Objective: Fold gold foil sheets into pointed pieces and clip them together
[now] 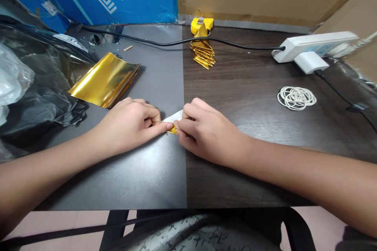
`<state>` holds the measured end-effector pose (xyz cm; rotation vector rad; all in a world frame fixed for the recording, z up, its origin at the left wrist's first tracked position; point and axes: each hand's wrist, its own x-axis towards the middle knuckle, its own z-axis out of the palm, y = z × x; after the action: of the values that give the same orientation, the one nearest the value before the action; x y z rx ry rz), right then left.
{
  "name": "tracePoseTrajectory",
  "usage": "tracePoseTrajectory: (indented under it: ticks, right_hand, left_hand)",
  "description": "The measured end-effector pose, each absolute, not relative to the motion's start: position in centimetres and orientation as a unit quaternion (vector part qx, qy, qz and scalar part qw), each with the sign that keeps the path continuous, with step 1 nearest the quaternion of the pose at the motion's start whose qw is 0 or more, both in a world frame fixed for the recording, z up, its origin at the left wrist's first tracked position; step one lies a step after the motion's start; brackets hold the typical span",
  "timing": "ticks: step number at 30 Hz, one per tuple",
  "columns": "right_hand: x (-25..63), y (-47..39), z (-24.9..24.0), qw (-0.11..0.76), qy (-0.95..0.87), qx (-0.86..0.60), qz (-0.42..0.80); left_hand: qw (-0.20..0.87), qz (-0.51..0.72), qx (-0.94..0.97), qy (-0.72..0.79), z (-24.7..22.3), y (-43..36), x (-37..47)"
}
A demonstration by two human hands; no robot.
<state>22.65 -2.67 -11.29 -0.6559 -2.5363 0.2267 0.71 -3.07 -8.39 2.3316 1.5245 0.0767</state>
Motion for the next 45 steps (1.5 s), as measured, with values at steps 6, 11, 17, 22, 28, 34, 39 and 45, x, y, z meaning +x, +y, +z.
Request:
tracePoseTrajectory:
  ticks: [6,11,17,22,28,34,39,45]
  right_hand:
    - [22.9,-2.5,-10.9,0.238,-0.935,-0.238,0.109]
    - [22.8,-2.3,-11.1,0.238,-0.937,-0.230,0.114]
    - [23.0,-1.8,-11.2,0.246,-0.936,-0.215,0.130]
    - [24.1,-0.5,-10.8,0.220,-0.952,-0.134,0.166]
    - [25.4,0.7,-10.1,0.190,-0.961,-0.055,0.191]
    - [25.5,0.6,-9.5,0.134,-0.970,-0.046,0.199]
    - [25.6,0.8,-9.1,0.114,-0.966,-0.038,0.227]
    - [25.7,1.0,-9.3,0.140,-0.960,-0.034,0.242]
  left_hand:
    - [0.158,-0.016,0.818,0.553,-7.4,-2.4,-0.8]
    - [0.191,0.130,0.900,0.370,-7.7,-2.2,-1.7]
    - [0.057,0.162,0.963,0.206,-9.1,-2.1,-1.6]
    - [0.044,0.112,0.977,0.179,-8.9,-2.0,-1.5]
    - [0.012,0.113,0.977,0.180,-8.8,-2.6,-1.1]
    - [0.015,0.107,0.977,0.181,-8.7,-2.7,-1.1]
    - [0.027,0.094,0.975,0.197,-8.6,-2.5,-1.3]
    - [0.043,0.108,0.979,0.168,-8.8,-2.1,-1.5]
